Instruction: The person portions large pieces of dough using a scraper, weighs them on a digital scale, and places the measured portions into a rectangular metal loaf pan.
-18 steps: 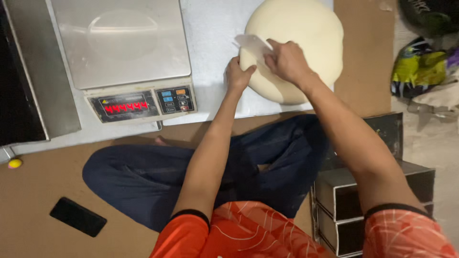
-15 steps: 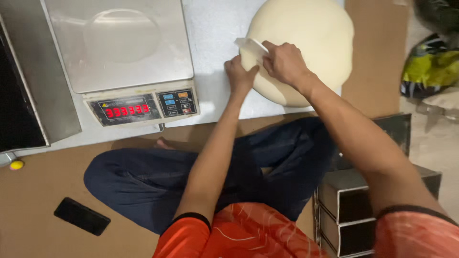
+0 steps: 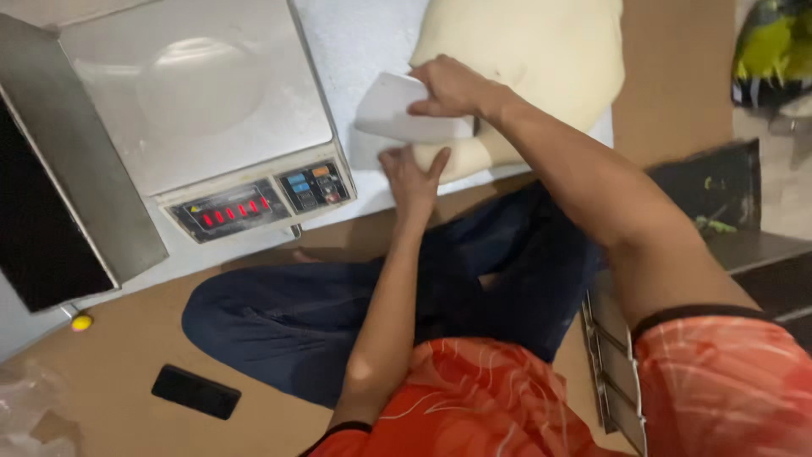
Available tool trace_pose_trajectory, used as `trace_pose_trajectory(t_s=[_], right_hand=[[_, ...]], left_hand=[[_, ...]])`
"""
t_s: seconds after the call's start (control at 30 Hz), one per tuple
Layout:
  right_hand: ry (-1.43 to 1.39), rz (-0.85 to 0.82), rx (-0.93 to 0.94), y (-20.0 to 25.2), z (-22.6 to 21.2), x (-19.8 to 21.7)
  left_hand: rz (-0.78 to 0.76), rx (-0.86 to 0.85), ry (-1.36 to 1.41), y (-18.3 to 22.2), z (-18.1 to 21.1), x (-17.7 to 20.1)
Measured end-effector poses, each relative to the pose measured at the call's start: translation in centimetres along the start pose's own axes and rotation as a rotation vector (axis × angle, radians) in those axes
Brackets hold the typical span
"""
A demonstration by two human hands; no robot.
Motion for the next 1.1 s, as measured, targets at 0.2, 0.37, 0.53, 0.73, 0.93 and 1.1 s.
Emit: trace_pose_trajectory(t_s=[0.2,0.37,0.53,0.73,0.93,1.1], right_hand=[[-0.055,0.806,-0.023,12.5,-5.5,9.3],[-0.033,0.882,-0.408,25.2,-9.2,9.7],[0.083,0.779,-0.551,25.1,-5.3,2.7],[0.014,0.711,-0.571,21.0,-6.6,1.0],[-0.004,0.823,-0.573,24.3,-7.9,2.0],[-0.025,0.921,-0.622,29.9,-8.9,1.1]], left_hand=[[-0.309,-0.330,-0.339,-1.0,2.1,-4.3],[-0.613,-0.091,-0.232,-4.6,1.3,-1.9],[-0.346,-0.119,-0.353,-3.7,1.4,1.2],[-0.097,-0.169,-0.279,-2.5,-0.3,-0.2],[-0.410,-0.263,-0.403,-2.7,1.5,-2.2],[-0.205,-0.706,-0.716,6.5,0.4,-3.3]])
Point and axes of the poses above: each hand's wrist, its own y-axis away from the middle knuckle, its own x-axis out of the back of the hand, z = x × y, the point moved 7 cm from there along -y, towards the middle knuckle, and after that the axes turned 2 degrees about -z, right-handed, at the moved point
